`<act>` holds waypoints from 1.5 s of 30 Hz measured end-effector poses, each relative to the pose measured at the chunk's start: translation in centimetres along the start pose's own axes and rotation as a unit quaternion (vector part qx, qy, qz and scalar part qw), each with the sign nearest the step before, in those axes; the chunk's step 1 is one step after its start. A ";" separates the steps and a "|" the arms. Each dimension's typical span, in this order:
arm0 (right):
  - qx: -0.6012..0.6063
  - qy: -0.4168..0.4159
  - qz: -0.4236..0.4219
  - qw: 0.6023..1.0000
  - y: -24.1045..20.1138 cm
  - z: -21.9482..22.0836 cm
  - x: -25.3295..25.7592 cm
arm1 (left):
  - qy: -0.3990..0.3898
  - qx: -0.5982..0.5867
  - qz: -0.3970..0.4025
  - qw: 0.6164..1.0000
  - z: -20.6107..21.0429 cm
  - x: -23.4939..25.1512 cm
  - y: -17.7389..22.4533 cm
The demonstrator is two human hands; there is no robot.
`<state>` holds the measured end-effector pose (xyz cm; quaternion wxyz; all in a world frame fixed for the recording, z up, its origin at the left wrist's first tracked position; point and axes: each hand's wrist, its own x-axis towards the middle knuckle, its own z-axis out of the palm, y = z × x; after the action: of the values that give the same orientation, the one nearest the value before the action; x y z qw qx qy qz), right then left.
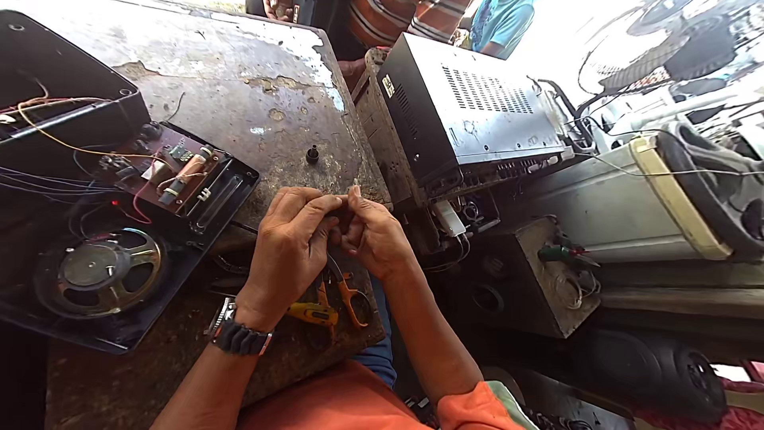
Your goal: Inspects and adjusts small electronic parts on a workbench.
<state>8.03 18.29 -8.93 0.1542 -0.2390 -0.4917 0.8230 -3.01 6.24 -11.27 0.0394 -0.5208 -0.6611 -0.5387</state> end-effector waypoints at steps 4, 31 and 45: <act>0.023 -0.035 0.023 0.999 -0.2 1.1 0.6 | 0.014 0.026 0.012 0.999 -0.7 0.4 0.2; -0.580 0.049 -0.220 0.783 -5.7 -0.8 12.3 | 0.087 -0.085 -0.132 0.984 -0.4 0.6 -1.4; -0.618 -0.177 -0.523 0.560 -11.9 7.6 -4.1 | 0.081 -0.105 -0.172 0.976 -0.3 0.2 -1.2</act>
<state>7.60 16.32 5.66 0.2825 0.1735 -0.9359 0.1188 -4.13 6.33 -11.83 -0.0554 -0.3550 -0.6750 -0.6444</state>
